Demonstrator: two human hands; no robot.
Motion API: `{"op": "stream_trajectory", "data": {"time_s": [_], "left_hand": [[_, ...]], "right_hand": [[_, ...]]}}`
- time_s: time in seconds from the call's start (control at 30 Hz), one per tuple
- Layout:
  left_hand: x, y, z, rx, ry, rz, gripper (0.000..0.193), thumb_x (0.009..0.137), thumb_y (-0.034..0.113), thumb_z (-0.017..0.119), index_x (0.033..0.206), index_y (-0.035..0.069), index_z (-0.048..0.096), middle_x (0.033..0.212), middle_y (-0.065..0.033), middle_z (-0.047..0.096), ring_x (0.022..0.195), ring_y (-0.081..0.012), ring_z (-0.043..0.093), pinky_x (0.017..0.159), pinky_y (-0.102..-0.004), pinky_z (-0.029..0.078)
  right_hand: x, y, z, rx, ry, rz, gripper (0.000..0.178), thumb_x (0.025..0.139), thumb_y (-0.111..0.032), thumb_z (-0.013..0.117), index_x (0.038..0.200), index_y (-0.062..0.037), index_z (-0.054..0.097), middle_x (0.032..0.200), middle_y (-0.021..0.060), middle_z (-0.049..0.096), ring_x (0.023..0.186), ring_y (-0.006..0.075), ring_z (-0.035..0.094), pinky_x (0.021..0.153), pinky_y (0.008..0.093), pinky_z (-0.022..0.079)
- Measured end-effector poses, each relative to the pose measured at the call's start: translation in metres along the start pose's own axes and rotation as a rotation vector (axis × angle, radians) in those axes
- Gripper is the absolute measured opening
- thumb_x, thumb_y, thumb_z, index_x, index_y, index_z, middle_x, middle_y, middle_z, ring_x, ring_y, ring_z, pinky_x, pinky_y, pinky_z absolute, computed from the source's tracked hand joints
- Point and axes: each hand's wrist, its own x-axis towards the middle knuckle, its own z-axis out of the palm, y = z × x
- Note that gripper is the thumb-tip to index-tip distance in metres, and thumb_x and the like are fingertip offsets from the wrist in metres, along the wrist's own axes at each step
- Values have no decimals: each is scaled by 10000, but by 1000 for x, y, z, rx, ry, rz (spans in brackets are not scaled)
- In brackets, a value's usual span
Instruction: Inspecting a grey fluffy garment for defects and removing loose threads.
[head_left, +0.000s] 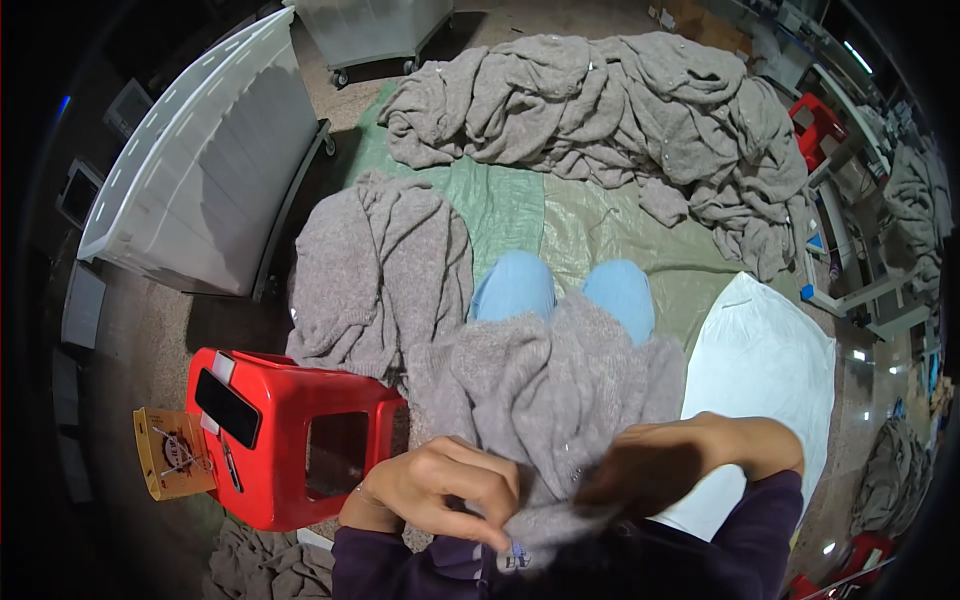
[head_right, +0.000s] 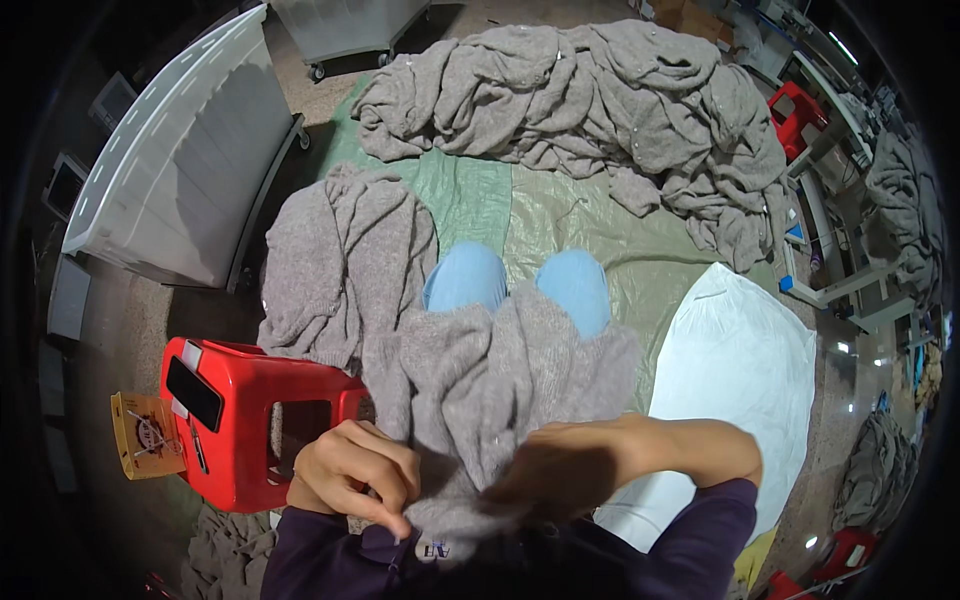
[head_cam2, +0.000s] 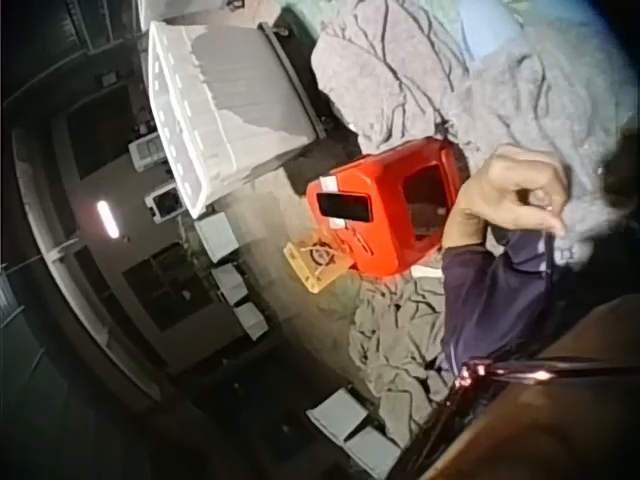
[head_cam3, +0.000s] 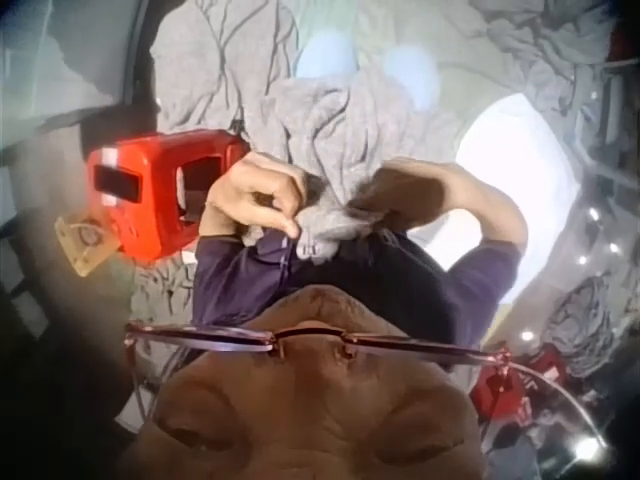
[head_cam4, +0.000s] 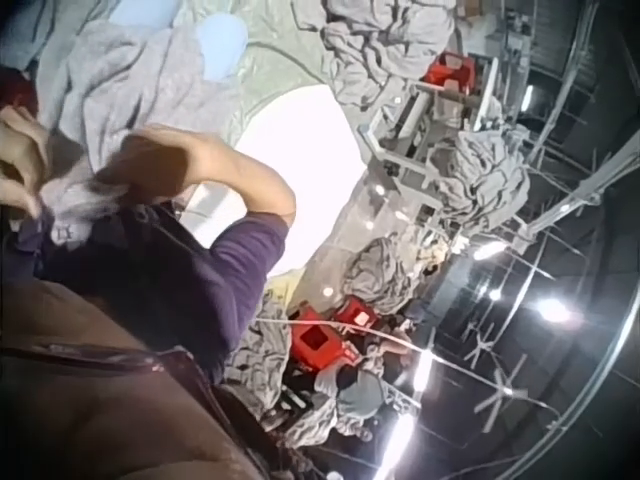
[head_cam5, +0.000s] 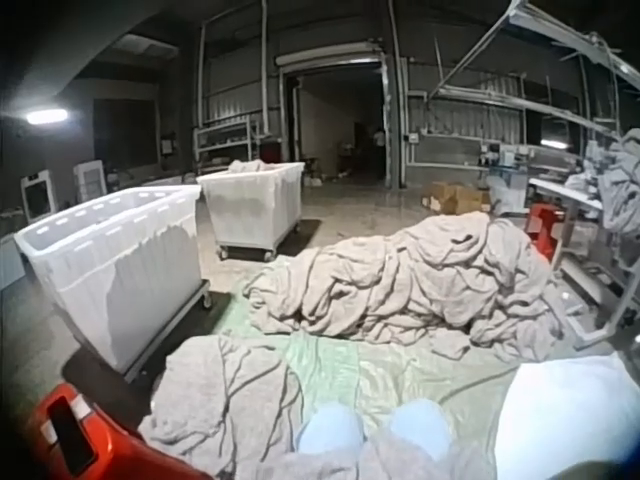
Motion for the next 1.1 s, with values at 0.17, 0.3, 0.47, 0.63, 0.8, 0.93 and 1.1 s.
{"op": "stream_trajectory", "data": {"time_s": [0.17,0.3,0.47,0.63,0.8,0.93,1.1], "left_hand": [[-8,-18,-40,477,502,-5,312,751,106,767,980,-51,622,941,-125,598,874,-215,602,735,-294,498],[-25,-59,-73,291,964,-151,163,842,13,644,999,-20,617,936,-86,612,840,-133,604,711,-254,506],[-53,-63,-105,122,1248,-201,100,872,57,632,953,-2,628,808,-52,649,720,-95,609,617,-214,477],[-82,-66,-120,222,1515,-258,62,875,45,625,913,-4,625,777,-35,636,641,-79,570,601,-216,470],[-84,-106,-117,91,1562,-364,61,861,43,630,909,7,643,778,-30,646,646,-73,574,588,-221,480],[-65,-144,-116,145,1378,-448,64,858,49,628,891,0,652,789,-33,658,684,-84,601,606,-220,487],[-67,-180,-131,562,1242,-556,116,804,110,669,859,8,670,749,-68,656,680,-163,614,626,-293,487]], "right_hand": [[20,-32,-112,-379,113,353,319,759,-133,597,1075,-92,600,923,159,647,770,343,622,664,408,510],[46,25,-251,-127,822,533,252,778,-31,398,909,9,610,607,64,565,396,141,514,353,269,418],[91,44,-467,-699,1830,275,271,830,-258,525,913,-23,633,894,245,644,890,364,638,773,451,490],[134,-37,-589,-874,2349,-323,233,826,-260,481,957,-98,584,900,215,648,860,382,632,731,433,493],[186,19,-550,-496,1778,-57,328,838,-307,503,983,-15,545,962,257,627,967,396,604,816,411,478],[198,145,-488,-818,1169,413,334,889,-258,501,1155,-75,586,892,211,656,863,365,639,785,444,509],[164,230,-295,-555,611,422,428,844,-233,614,1221,-51,528,1272,198,517,1164,348,504,969,441,415]]}}
